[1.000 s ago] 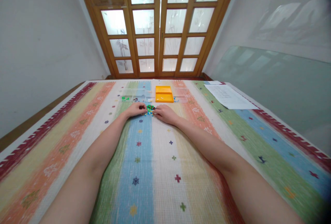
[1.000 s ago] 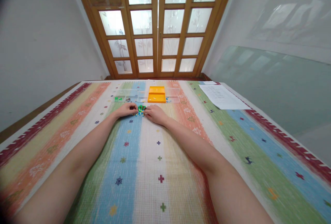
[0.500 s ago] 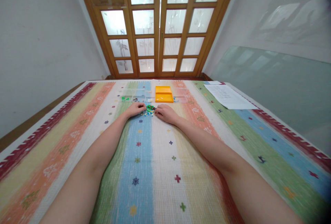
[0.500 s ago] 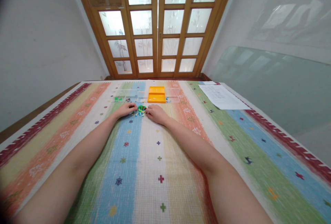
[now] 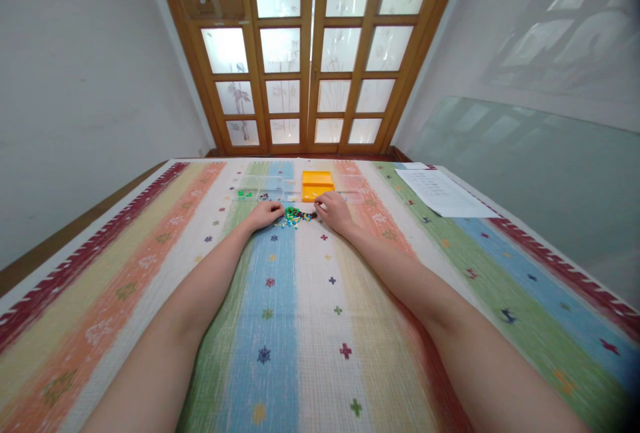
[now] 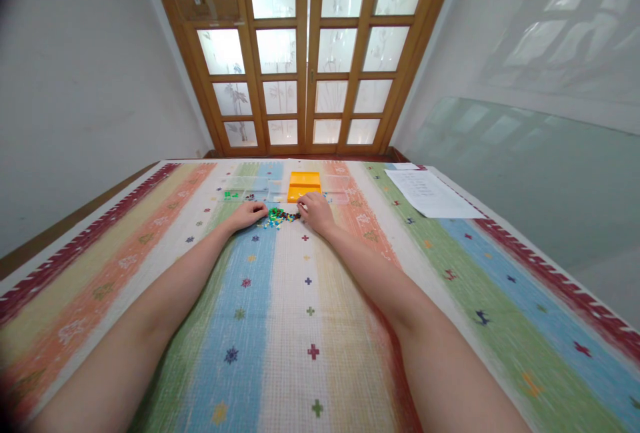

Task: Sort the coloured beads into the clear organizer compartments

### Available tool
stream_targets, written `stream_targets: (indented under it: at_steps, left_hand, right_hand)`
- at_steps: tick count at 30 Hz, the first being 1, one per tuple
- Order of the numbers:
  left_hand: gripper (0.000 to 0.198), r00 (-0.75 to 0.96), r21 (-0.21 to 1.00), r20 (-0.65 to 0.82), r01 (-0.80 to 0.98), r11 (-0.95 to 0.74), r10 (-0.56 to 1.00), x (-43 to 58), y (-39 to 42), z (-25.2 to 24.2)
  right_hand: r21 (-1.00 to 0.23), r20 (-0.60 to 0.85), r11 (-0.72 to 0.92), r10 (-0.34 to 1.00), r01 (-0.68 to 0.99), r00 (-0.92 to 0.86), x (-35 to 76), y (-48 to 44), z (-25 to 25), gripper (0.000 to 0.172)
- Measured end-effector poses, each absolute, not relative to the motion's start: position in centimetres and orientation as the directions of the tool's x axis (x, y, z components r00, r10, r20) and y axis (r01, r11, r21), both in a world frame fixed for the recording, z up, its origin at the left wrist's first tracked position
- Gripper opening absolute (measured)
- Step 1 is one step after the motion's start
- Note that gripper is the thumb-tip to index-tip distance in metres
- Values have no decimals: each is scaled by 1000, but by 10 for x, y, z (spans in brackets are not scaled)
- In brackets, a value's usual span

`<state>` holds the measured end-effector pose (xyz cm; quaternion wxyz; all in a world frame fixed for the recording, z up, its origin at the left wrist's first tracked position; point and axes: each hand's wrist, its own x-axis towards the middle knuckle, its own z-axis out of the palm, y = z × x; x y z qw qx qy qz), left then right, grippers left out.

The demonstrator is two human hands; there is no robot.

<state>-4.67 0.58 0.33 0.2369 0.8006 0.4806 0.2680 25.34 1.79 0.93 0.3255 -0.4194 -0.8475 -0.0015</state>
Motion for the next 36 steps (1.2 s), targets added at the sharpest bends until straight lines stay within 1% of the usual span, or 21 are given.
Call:
stream_targets:
  at_steps: [6,11,14,18,22,26,29,36]
  left_hand:
    - [32,394,639,202,641,-425,897,-47,5,4]
    - [31,381,643,195,646,-411,904,-44,0,9]
    - [30,367,664,197,632,-399,909,-43,0,10]
    - [28,369,716,188,584,-384,910,-50,4,12]
    - [26,480,781,112,499,-375,870,-69,6,20]
    - [25,578,771,39,501,-392,815,-82,5,27]
    - [25,608,763,-9,517,-388,794,-81,4,27]
    - [24,613,754,7,516,-406,790,-77,7,23]
  right_hand:
    - [-280,566,517,770,809,-295,269,45,7,20]
    - [-274,553,430,802,860,-225,270,56,-2,21]
    - [-294,538,402,819,867,-198,270,57,-4,23]
    - [-335,527,423,825,842,-205,274,53,-4,25]
    - [-340,549,471,802,814,-236,276,45,-5,22]
    - [-323,555,514,783,795,-280,272,41,-5,21]
    - [-306,543,537,777,786,-318,269,41,-4,19]
    - [-301,547,557,766,774,-338,270,40,-4,19]
